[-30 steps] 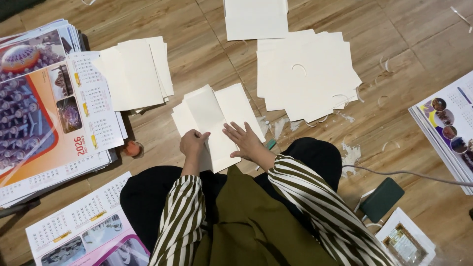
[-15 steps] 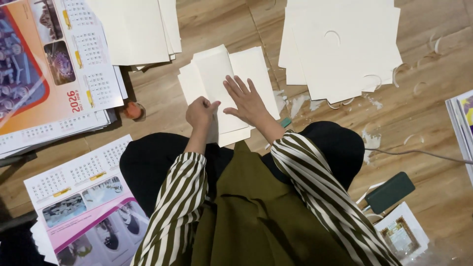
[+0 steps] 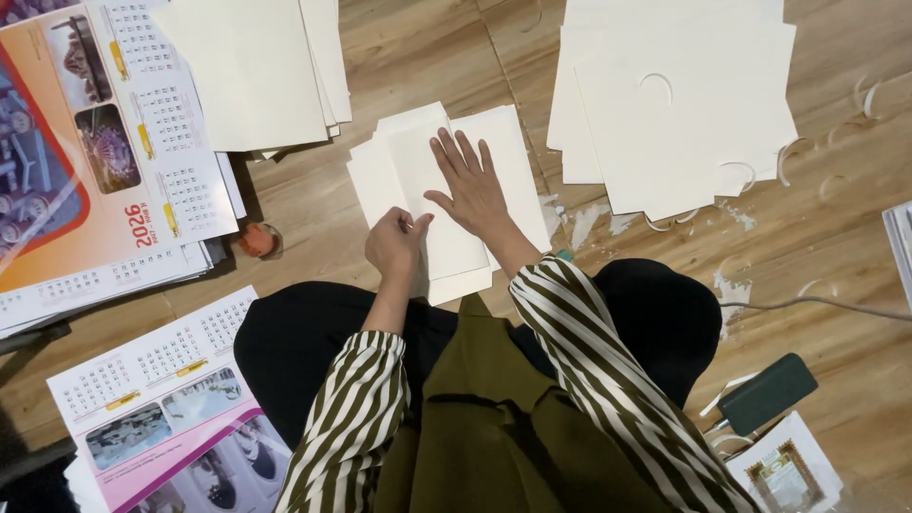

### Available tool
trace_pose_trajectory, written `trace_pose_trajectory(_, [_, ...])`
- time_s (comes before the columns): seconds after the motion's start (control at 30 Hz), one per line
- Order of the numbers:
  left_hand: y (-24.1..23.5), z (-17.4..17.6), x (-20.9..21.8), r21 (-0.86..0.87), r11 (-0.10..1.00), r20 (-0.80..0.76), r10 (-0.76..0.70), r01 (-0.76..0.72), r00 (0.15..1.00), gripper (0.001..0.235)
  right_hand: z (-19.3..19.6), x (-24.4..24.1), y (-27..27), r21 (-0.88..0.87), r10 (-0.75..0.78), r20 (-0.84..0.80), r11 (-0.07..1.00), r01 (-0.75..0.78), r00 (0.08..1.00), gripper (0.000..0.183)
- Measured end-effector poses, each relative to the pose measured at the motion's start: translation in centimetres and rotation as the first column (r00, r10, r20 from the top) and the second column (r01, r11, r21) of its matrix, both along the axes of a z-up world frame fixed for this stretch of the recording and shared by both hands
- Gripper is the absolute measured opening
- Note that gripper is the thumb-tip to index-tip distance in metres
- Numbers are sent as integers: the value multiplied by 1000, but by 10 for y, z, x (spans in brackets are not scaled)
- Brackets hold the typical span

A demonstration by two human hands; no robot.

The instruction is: Folding paper sheets into envelopes and stacking them on the floor.

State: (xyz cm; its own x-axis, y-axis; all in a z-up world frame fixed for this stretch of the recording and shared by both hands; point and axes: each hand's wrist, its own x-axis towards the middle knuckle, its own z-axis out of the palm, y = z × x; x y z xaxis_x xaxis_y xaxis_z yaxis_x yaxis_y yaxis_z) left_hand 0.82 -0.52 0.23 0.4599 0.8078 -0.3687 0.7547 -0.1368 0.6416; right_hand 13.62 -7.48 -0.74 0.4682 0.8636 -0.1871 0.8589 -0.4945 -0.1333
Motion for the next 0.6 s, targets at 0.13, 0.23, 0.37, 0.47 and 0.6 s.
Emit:
trace_pose_trajectory(0.13, [1,-3,-1,24,999,22,-25,24,999,27,-3,2,2,21,-17,-39,1000,18,999,69])
trace_pose_trajectory(0.23, [0,-1,-1,44,999,13,-31,30,999,26,-6,2,2,32,-36,-46,999,38,998,69])
trace_pose_trajectory(0.37, [1,-2,0,56,998,0,-41,41,999,25,-3,3,3,27,-48,-50,998,49,998,69])
trace_pose_trajectory(0.47, [0,-1,-1,71,997,7,-44,44,999,25,-1,5,4,19,-46,-67,999,47,997,71])
trace_pose_trajectory(0.6, [-1,2,-1,59,997,10,-47,47,999,25,8,8,6,-32,-56,-74,998,54,996,72])
